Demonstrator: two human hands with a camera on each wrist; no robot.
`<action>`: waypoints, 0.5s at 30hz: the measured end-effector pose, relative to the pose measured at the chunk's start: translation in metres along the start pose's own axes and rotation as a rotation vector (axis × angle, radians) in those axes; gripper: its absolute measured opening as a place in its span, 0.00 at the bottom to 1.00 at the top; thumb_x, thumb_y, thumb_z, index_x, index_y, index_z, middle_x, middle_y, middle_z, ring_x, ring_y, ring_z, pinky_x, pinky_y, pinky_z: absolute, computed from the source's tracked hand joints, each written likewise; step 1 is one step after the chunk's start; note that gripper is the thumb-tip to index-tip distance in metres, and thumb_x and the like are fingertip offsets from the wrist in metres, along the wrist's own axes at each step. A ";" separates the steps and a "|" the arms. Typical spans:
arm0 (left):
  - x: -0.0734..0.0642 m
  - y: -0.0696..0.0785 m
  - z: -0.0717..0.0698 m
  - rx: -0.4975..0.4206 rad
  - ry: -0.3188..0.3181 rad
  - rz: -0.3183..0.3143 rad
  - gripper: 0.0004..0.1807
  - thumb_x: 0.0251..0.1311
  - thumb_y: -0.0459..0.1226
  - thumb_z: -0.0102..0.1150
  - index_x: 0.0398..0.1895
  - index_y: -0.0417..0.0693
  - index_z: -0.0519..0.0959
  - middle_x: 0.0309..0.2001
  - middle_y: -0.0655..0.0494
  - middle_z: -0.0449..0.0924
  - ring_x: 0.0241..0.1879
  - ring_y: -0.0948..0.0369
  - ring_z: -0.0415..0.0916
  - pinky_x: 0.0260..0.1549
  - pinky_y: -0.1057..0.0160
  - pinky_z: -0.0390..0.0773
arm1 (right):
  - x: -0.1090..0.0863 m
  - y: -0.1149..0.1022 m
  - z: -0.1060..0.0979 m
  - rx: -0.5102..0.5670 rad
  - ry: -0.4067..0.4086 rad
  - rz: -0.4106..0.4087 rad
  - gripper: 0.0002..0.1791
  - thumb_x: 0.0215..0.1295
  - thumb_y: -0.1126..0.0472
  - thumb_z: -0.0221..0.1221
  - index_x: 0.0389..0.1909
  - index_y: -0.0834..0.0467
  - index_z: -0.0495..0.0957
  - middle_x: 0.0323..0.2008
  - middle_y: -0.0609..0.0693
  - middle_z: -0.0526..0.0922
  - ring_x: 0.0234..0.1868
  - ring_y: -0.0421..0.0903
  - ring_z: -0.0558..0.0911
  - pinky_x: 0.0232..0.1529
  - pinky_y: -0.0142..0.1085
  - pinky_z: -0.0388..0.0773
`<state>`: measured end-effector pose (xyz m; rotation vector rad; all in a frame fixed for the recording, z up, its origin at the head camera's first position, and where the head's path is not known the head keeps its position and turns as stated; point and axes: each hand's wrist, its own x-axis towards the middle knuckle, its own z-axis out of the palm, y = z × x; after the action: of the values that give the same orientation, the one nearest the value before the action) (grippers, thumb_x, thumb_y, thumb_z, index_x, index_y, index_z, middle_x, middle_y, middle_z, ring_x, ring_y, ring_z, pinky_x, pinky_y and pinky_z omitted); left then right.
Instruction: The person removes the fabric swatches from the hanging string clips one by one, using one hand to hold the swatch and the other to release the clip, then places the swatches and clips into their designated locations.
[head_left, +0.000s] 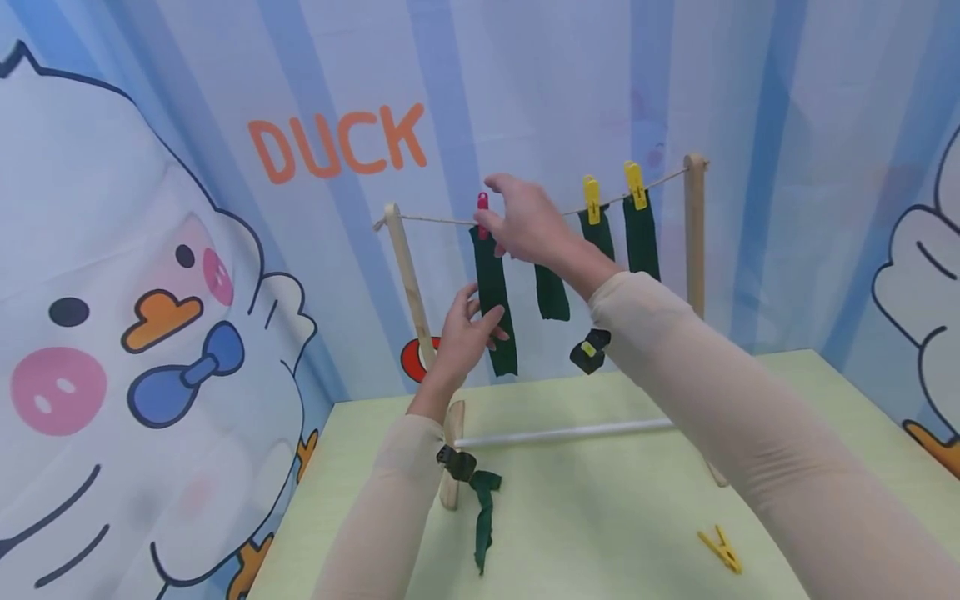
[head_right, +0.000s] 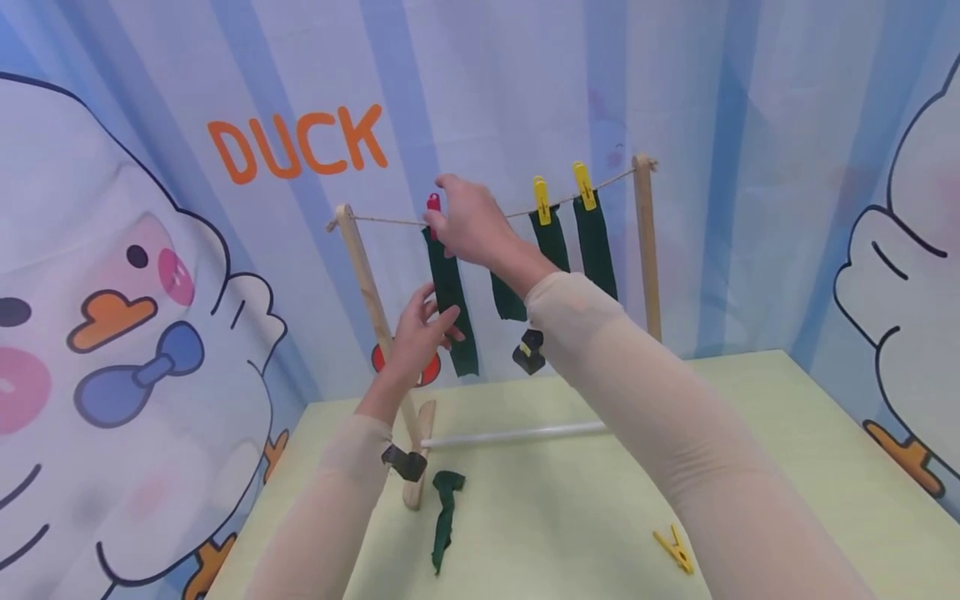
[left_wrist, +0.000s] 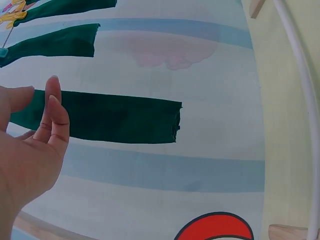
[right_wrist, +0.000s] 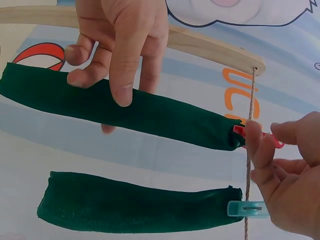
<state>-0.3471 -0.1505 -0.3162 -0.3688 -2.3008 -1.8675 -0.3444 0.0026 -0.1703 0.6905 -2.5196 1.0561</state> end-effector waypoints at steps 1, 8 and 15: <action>0.000 0.000 0.001 -0.006 -0.002 0.003 0.36 0.73 0.42 0.56 0.78 0.52 0.53 0.69 0.50 0.68 0.36 0.55 0.83 0.38 0.64 0.80 | 0.000 -0.001 0.001 0.006 -0.008 0.005 0.33 0.76 0.51 0.53 0.76 0.60 0.57 0.41 0.55 0.81 0.25 0.46 0.83 0.35 0.34 0.81; -0.002 0.001 0.005 -0.024 -0.039 0.040 0.28 0.74 0.40 0.55 0.73 0.52 0.62 0.60 0.52 0.77 0.39 0.55 0.82 0.39 0.62 0.81 | 0.002 -0.003 0.005 0.073 -0.010 0.017 0.30 0.80 0.52 0.47 0.75 0.62 0.57 0.35 0.56 0.80 0.27 0.50 0.83 0.36 0.34 0.80; -0.003 0.000 0.005 0.023 -0.031 0.050 0.19 0.76 0.44 0.51 0.64 0.49 0.69 0.53 0.49 0.80 0.40 0.55 0.81 0.39 0.63 0.80 | 0.003 -0.001 0.007 0.206 -0.005 0.033 0.30 0.79 0.54 0.49 0.75 0.61 0.58 0.47 0.55 0.78 0.29 0.50 0.82 0.34 0.35 0.81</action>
<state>-0.3440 -0.1454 -0.3181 -0.4513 -2.3087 -1.8231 -0.3471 -0.0039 -0.1730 0.7086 -2.4566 1.3400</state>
